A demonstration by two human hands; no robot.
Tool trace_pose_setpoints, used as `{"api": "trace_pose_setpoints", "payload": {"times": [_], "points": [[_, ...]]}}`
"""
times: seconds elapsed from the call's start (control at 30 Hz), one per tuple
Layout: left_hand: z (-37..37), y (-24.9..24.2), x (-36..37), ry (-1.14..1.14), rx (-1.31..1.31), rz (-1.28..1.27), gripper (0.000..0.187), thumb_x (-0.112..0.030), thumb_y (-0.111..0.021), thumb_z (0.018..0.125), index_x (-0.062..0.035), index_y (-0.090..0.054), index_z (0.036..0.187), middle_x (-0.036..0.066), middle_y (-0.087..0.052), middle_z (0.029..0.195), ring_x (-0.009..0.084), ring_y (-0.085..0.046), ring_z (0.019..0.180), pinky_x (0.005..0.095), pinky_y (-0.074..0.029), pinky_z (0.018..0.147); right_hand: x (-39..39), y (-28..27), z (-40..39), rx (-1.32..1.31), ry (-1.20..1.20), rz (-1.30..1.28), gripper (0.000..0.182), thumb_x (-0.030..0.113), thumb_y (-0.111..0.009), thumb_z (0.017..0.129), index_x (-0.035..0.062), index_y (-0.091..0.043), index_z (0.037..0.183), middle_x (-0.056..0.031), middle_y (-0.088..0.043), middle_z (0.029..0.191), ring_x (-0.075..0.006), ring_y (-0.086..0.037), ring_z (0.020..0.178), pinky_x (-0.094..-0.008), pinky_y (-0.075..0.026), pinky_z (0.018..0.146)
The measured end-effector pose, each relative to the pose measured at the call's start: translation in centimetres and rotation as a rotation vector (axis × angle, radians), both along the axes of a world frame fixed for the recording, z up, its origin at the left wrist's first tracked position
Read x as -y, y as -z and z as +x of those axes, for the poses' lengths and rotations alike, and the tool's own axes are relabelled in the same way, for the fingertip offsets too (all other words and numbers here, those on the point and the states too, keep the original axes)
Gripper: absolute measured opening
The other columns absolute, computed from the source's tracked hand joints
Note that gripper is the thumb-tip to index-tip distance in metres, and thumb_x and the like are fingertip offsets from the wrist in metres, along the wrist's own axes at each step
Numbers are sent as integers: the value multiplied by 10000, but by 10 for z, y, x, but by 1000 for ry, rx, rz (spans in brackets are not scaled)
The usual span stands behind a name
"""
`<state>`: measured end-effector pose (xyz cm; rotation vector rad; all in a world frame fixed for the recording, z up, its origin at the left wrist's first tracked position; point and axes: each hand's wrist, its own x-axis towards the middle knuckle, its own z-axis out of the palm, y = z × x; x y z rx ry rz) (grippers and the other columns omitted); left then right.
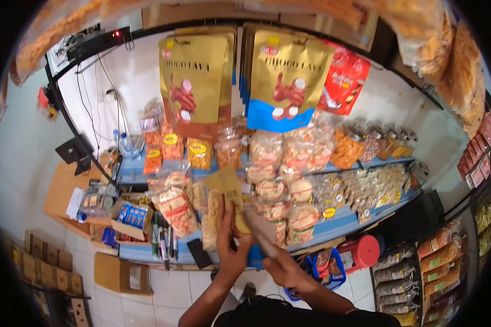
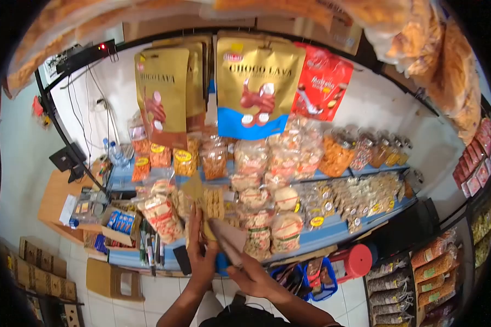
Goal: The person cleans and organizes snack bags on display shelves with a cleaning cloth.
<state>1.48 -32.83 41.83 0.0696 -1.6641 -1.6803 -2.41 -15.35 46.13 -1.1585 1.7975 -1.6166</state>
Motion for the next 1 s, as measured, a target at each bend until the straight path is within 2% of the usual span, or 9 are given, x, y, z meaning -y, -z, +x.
{"api": "trace_pose_setpoints", "payload": {"times": [0.13,0.23,0.27,0.37,0.4,0.5,0.53,0.67,1.0], "points": [[-23,-113,7,-268,-142,-587,560,-141,-718,965,-16,-613,1500,285,-298,1727,439,-313,1593,517,-288,1270,-1,-47,-16,-30,264,-42,703,6,-669,1013,-30,-348,1638,-147,-612,1484,-224,-603,1344,-362,-506,1083],[-42,-159,10,-207,-328,-626,477,-138,-718,960,-83,-700,1434,306,-321,1707,509,-273,1589,616,-203,1276,1,-57,-46,-22,512,-194,634,65,-728,1015,-27,-430,1568,-103,-687,1359,-186,-688,1198,-344,-574,992],[-50,-170,14,-232,-385,-656,475,-110,-713,960,-67,-694,1432,307,-345,1691,498,-299,1583,583,-293,1253,4,-67,-54,44,514,-317,613,75,-736,1015,-21,-450,1549,-109,-690,1351,-194,-694,1192,-358,-578,1004],[-74,-195,28,-192,-466,-566,493,-49,-688,964,-1,-641,1452,320,-328,1687,499,-327,1572,541,-319,1252,15,-104,-87,210,492,-612,563,101,-757,1012,-5,-501,1502,-122,-699,1332,-214,-710,1175,-389,-591,1025],[-82,-203,33,-226,-471,-589,499,-44,-697,969,-7,-629,1463,306,-376,1657,440,-441,1513,496,-393,1206,18,-114,-101,240,469,-656,556,107,-763,1010,-1,-511,1494,-123,-703,1328,-216,-715,1170,-394,-598,1023],[-116,-201,54,16,-435,-472,470,-59,-706,986,-15,-646,1450,287,-447,1615,349,-554,1414,433,-455,1141,21,-122,-139,325,451,-691,542,121,-769,1011,8,-527,1483,-121,-703,1341,-216,-718,1181,-390,-617,1008],[-124,-202,59,-119,-458,-602,440,-67,-723,991,-18,-670,1425,233,-578,1474,231,-656,1186,340,-522,979,23,-122,-148,357,453,-685,539,125,-769,1013,11,-530,1482,-120,-701,1349,-215,-717,1189,-385,-623,1001],[-146,-195,66,-32,-419,-535,445,-51,-749,974,-10,-682,1412,137,-645,1240,120,-585,904,259,-472,747,32,-124,-164,365,430,-658,483,122,-760,1022,11,-564,1449,-104,-719,1315,-182,-730,1149,-364,-638,957],[-152,-188,81,35,-429,-513,492,-29,-722,980,40,-622,1457,164,-605,1349,145,-598,1026,269,-488,870,47,-107,-174,279,419,-721,508,105,-771,1008,8,-562,1461,-94,-726,1307,-179,-717,1171,-364,-604,1002]]}}
